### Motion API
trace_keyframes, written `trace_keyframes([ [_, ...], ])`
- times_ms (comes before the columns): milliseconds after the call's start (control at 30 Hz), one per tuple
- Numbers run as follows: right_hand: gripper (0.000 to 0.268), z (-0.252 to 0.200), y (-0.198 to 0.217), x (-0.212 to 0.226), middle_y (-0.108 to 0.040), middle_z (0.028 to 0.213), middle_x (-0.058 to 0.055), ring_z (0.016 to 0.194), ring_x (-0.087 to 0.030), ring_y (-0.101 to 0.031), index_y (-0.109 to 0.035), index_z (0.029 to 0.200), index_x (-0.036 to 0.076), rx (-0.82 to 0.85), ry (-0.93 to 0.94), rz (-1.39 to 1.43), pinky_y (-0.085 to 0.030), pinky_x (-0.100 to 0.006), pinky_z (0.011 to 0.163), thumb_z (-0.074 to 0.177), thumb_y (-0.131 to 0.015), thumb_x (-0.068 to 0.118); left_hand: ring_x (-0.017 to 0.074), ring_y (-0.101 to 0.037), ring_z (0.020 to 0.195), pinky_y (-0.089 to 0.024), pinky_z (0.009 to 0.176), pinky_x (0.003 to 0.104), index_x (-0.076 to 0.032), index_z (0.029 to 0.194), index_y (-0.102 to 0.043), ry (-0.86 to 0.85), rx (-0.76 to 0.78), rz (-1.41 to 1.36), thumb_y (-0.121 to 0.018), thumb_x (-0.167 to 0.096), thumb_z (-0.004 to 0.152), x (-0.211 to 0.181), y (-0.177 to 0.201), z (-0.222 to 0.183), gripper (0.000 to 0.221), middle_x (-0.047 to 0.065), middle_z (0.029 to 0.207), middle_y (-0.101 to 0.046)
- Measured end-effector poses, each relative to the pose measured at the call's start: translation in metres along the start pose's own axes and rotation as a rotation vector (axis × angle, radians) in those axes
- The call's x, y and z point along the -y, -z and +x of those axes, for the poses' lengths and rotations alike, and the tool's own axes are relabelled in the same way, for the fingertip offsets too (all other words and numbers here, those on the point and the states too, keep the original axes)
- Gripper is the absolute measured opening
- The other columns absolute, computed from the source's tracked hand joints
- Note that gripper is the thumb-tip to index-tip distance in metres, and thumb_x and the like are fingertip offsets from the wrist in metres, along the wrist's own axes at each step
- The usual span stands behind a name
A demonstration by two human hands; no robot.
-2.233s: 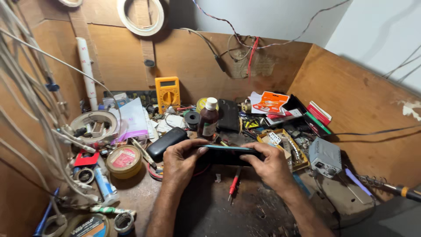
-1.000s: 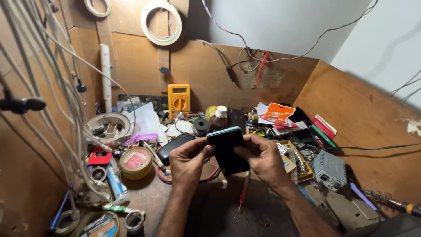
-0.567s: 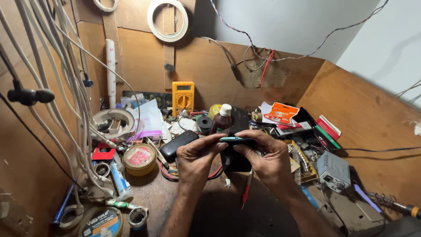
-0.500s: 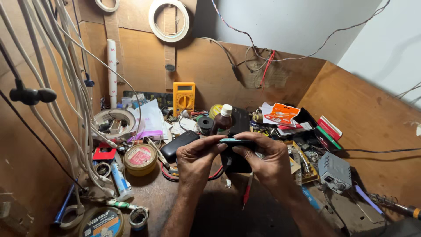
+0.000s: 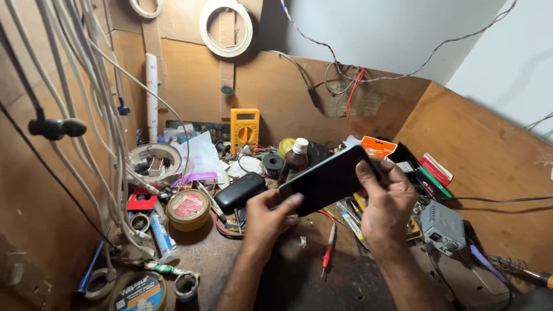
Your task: The person removes the back panel of a mobile phone, handles internal parts including a battery, and uses a prying tool to detach connectors and secure small components.
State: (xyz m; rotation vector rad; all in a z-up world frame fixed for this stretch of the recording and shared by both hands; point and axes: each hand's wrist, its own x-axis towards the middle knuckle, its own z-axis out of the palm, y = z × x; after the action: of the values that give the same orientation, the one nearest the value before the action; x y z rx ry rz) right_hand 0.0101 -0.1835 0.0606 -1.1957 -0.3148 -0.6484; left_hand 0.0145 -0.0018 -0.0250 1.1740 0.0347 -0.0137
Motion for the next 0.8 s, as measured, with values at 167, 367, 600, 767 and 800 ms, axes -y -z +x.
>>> trace_keyframes([
  [167,0.03,-0.018,0.022,-0.013,-0.072,0.088,0.004,0.079,-0.004,-0.066,-0.064,0.109,0.003,0.205,0.003,-0.294,-0.056,-0.02,0.074,0.082,-0.077,0.003,0.0063,-0.06,0.067,-0.046,0.053,0.02,0.0,0.11,-0.074,-0.232,-0.097,-0.351,-0.072,-0.018,0.095,0.012,0.011,0.01,0.024,0.001,0.086,-0.071],
  [367,0.026,-0.04,0.025,-0.019,-0.069,0.07,0.001,0.06,-0.005,-0.054,-0.08,0.112,0.005,0.268,-0.076,-0.7,-0.044,-0.023,0.055,0.087,-0.08,0.009,0.0048,-0.054,0.066,-0.039,0.051,0.019,-0.001,0.12,-0.076,-0.316,-0.056,-0.517,-0.071,-0.019,0.103,0.021,0.018,0.021,0.026,0.0,0.088,-0.068],
  [600,0.021,-0.051,0.015,-0.014,-0.083,0.092,-0.004,0.08,-0.006,-0.073,-0.081,0.105,0.004,0.35,-0.028,-0.627,-0.058,-0.022,0.071,0.085,-0.079,0.008,0.012,-0.068,0.076,-0.056,0.07,0.026,-0.002,0.11,-0.072,-0.215,-0.085,-0.674,-0.069,-0.024,0.096,0.02,0.022,0.02,0.027,0.005,0.089,-0.074],
  [767,0.023,-0.055,0.007,-0.013,-0.084,0.101,-0.008,0.09,-0.013,-0.079,-0.08,0.108,0.004,0.448,0.1,-0.69,-0.061,-0.026,0.08,0.085,-0.078,0.008,0.0129,-0.068,0.081,-0.055,0.076,0.027,0.0,0.111,-0.073,-0.251,-0.049,-0.678,-0.071,-0.024,0.096,0.018,0.025,0.02,0.028,0.005,0.093,-0.073],
  [800,0.024,-0.055,0.005,-0.014,-0.083,0.103,-0.01,0.092,-0.015,-0.079,-0.08,0.109,0.004,0.467,0.118,-0.703,-0.061,-0.027,0.082,0.085,-0.078,0.008,0.0123,-0.068,0.082,-0.055,0.077,0.026,0.0,0.112,-0.074,-0.245,-0.045,-0.667,-0.071,-0.025,0.097,0.018,0.024,0.02,0.029,0.004,0.094,-0.072],
])
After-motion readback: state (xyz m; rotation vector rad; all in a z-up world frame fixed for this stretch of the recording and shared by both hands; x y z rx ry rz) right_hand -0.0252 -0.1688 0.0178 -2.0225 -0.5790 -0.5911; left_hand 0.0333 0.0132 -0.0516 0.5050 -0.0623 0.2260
